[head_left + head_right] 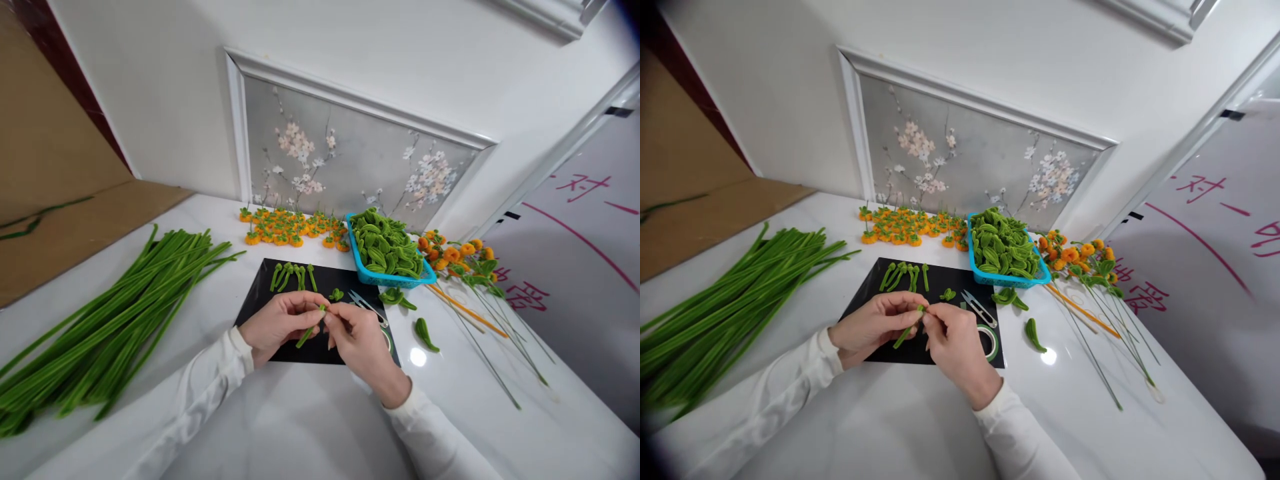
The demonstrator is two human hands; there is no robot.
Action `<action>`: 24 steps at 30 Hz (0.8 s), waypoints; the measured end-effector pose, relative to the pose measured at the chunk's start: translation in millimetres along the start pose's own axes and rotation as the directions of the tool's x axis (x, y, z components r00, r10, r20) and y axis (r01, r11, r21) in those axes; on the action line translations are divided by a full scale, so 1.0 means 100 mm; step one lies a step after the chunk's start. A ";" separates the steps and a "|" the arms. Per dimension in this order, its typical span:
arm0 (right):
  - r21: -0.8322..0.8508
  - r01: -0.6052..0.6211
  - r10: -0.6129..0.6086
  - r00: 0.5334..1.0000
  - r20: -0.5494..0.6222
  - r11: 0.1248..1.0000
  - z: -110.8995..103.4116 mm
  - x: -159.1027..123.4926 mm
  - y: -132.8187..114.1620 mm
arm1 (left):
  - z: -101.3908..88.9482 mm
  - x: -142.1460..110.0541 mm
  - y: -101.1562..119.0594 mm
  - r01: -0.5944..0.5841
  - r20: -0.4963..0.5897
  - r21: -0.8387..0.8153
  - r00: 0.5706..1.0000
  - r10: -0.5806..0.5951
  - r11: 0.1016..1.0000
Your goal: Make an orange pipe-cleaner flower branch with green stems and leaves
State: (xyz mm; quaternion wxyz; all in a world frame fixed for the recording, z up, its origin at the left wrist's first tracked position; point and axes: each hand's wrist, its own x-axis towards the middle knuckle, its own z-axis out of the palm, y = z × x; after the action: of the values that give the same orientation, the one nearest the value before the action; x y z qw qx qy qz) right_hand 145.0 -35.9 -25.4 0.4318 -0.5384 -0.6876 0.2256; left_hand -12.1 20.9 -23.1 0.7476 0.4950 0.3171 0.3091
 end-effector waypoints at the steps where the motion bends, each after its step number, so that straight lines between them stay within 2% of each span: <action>1: 0.004 -0.011 0.011 1.000 0.000 1.000 0.00 0.00 0.00 | 0.00 -0.01 0.01 0.016 0.001 -0.016 1.000 -0.016 1.000; 7: -0.005 0.033 -0.033 0.998 -0.049 0.999 0.02 -0.01 0.00 | 0.02 -0.01 0.02 0.053 -0.024 -0.090 0.998 -0.056 0.995; 11: -0.014 0.069 -0.069 0.997 -0.034 0.998 0.04 -0.02 0.01 | 0.00 0.00 0.00 0.087 0.019 -0.169 0.996 -0.085 0.982; 16: -0.020 0.093 -0.094 0.995 -0.039 0.995 0.06 -0.03 0.01 | -0.01 0.00 -0.02 0.090 0.043 -0.193 0.996 -0.084 0.977; 21: -0.026 0.086 -0.088 0.992 -0.088 0.996 0.04 -0.02 -0.02 | 0.04 -0.03 0.00 0.034 0.046 -0.218 0.999 -0.024 0.975; 24: -0.064 0.088 -0.095 0.989 -0.113 0.994 0.03 -0.02 -0.05 | 0.06 -0.04 0.02 -0.009 0.009 -0.192 1.000 0.011 0.981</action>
State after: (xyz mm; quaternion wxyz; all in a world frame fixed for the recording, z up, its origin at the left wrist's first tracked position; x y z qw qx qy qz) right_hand 139.9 -38.4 -24.2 0.4648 -0.5311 -0.6916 0.1534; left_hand -10.1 15.0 -18.5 0.7919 0.4236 0.2796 0.3395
